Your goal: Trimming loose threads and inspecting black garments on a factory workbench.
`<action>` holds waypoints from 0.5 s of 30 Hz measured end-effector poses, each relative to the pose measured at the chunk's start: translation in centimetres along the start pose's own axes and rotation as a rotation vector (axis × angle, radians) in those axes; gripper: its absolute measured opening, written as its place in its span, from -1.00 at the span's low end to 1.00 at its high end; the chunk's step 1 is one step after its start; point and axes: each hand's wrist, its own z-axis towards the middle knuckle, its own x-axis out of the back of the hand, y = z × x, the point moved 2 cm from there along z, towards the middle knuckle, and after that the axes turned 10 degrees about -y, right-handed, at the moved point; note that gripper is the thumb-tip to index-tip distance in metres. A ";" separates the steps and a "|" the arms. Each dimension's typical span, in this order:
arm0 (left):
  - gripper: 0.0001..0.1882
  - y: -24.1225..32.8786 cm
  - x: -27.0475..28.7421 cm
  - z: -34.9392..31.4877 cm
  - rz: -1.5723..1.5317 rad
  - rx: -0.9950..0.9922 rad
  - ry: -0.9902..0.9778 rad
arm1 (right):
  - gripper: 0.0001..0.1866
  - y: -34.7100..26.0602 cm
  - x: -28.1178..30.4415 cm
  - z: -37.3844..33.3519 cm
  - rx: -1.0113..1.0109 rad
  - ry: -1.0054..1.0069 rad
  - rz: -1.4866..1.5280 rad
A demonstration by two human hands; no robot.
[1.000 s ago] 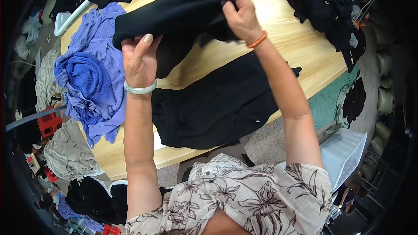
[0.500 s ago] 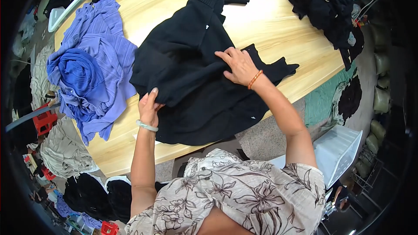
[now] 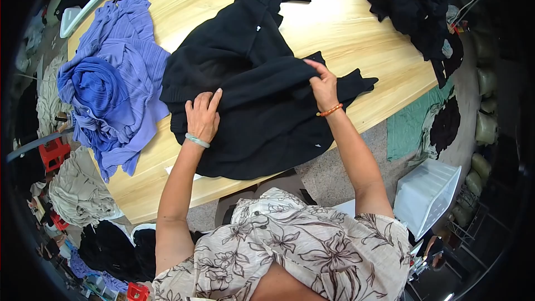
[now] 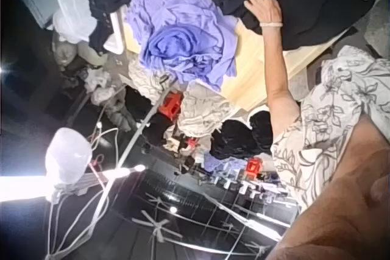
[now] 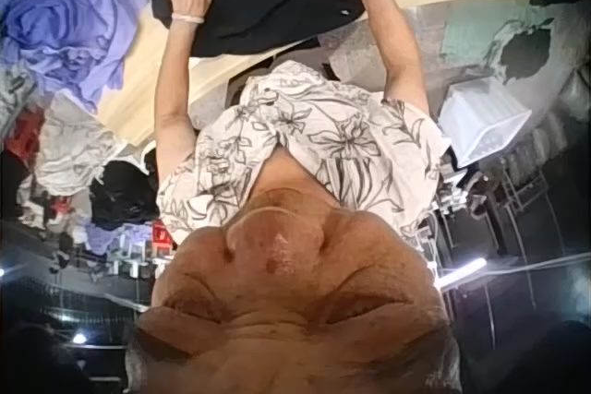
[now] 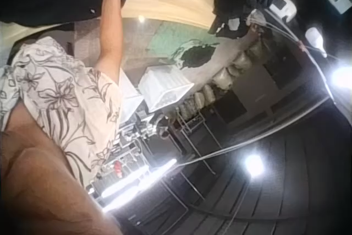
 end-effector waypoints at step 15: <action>-0.78 5.0 11.0 -13.9 -1.195 -0.131 -0.459 | -0.68 -19.9 10.3 -12.7 -0.201 -0.357 -0.984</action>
